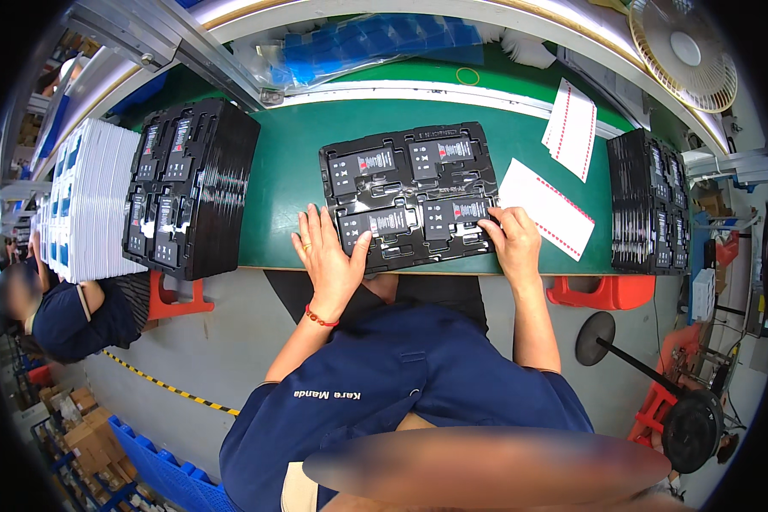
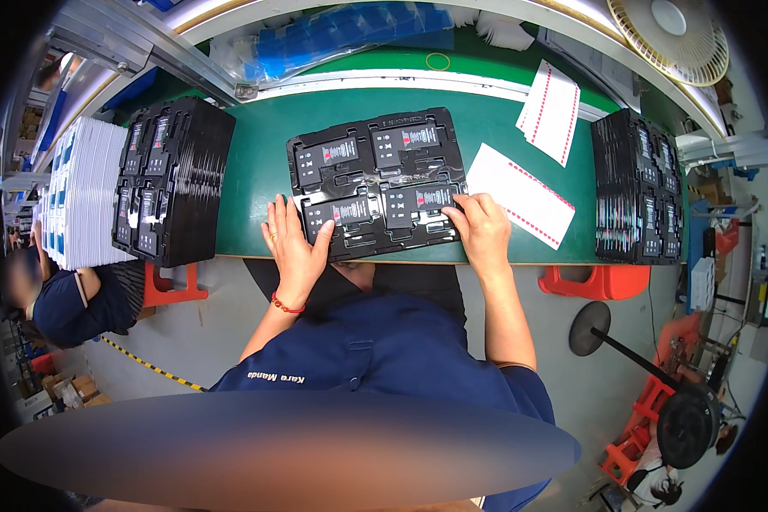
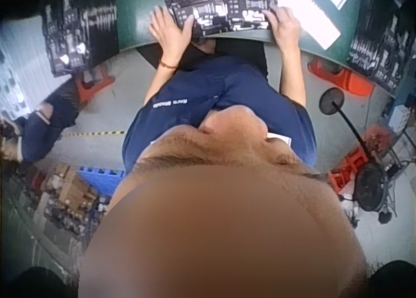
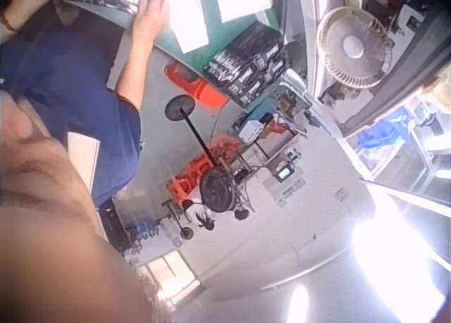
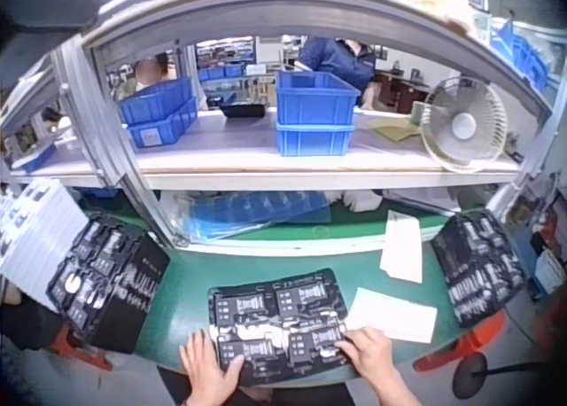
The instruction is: The recorder is assembling electronic units by placing modules into a tray and applying adhesive labels.
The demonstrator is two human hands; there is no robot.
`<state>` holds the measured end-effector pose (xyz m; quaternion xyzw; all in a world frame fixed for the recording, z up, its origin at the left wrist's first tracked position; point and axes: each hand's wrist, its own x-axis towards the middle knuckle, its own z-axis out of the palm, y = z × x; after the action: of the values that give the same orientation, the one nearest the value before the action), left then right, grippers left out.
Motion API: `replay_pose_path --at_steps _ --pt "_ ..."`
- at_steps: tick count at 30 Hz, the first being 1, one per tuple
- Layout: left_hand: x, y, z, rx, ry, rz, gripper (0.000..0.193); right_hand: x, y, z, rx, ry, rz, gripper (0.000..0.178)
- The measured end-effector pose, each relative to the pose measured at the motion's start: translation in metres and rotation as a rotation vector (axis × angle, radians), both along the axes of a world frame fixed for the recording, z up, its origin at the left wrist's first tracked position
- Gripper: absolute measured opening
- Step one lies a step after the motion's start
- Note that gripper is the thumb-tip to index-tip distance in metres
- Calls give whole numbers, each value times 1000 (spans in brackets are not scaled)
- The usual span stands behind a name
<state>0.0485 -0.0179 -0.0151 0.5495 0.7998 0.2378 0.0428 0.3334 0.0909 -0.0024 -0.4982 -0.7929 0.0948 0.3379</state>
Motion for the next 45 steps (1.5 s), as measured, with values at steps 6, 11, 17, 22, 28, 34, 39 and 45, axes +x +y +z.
replay_pose_path --at_steps 6,11,17,22,28,34,39,45 --pt "0 0 0 9 -7 -5 86 2 3 -5 35 3 79 23" --pt "1 0 1 14 -12 -6 87 -5 2 4 -37 -7 20 26" --pt "-2 1 3 20 -55 10 86 -15 -2 1 -4 22 -188 38" --pt "-7 -2 2 137 -494 -42 80 -25 -4 -3 15 -45 -249 35" --pt "5 11 29 371 -1566 22 62 -11 -4 -11 -27 21 -257 29" --pt "-22 -14 66 485 -1621 -8 67 -11 0 -10 -63 258 -114 27" --pt "-71 -45 98 642 -1609 77 66 -10 6 -18 -3 211 -125 26" --pt "-124 -87 121 1019 -1380 193 59 -13 3 -18 18 189 -121 23"
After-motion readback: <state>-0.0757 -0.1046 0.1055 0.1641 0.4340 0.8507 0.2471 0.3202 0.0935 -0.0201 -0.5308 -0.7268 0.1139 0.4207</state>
